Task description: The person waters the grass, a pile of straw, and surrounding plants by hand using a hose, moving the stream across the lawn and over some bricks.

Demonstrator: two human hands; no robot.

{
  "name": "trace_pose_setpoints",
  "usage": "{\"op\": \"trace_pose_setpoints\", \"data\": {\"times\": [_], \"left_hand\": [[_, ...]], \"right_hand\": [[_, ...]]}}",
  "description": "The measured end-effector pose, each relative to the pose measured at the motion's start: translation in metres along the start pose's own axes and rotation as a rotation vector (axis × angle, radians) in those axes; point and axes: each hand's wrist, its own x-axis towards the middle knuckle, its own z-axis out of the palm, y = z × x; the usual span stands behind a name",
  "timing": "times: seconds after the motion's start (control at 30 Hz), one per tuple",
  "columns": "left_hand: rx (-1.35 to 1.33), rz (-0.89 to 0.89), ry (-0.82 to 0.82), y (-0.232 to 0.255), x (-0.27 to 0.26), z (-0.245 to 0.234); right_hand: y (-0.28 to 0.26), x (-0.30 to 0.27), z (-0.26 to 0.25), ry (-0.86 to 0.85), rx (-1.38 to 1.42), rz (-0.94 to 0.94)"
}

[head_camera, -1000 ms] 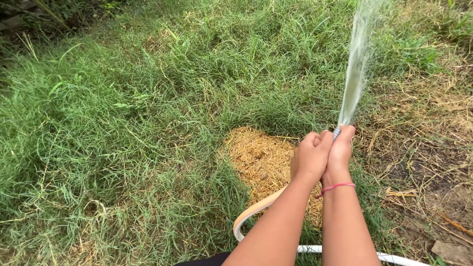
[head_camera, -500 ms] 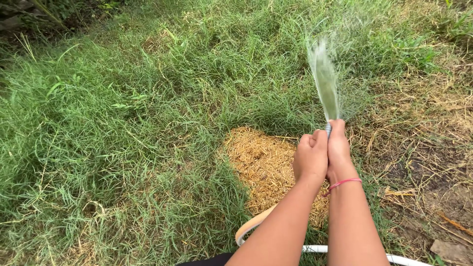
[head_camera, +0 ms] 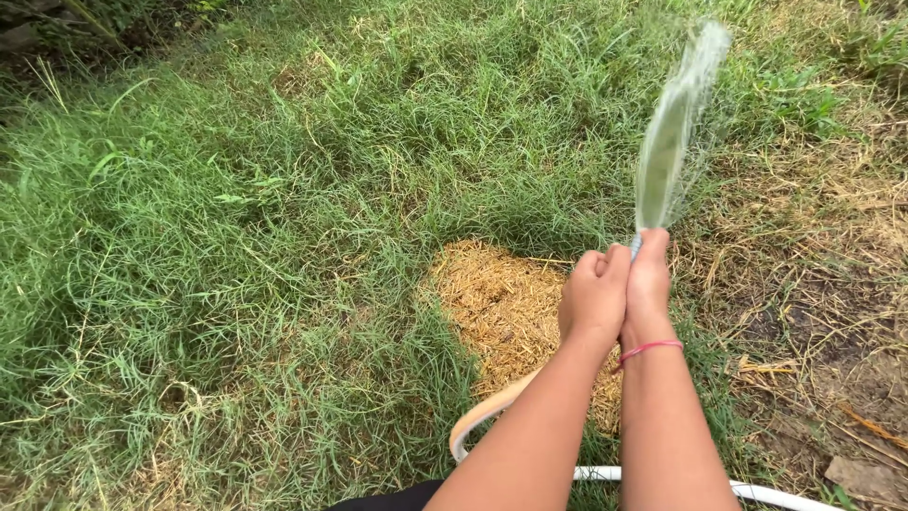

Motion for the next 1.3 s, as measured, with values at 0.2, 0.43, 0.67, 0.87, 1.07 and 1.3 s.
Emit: {"op": "trace_pose_setpoints", "data": {"times": [0.2, 0.43, 0.67, 0.87, 1.07, 1.3], "left_hand": [[-0.220, -0.099, 0.061, -0.003, -0.001, 0.000], [-0.287, -0.164, 0.061, -0.019, 0.005, -0.010], [-0.320, -0.119, 0.131, -0.015, -0.003, -0.040], [-0.543, -0.079, 0.226, -0.034, 0.003, -0.065], [-0.397, -0.020, 0.132, -0.041, 0.014, -0.059], [0.293, -0.078, -0.119, -0.024, 0.003, -0.054]], "right_hand": [[-0.001, -0.001, 0.010, -0.128, -0.121, 0.080], [0.025, 0.012, 0.015, -0.188, -0.291, 0.060], [0.025, -0.011, 0.046, -0.221, -0.140, 0.148], [0.037, -0.039, 0.077, -0.320, -0.218, 0.136], [0.051, -0.023, 0.061, -0.219, -0.099, 0.099], [0.085, -0.004, 0.013, 0.087, 0.240, -0.004]]}}
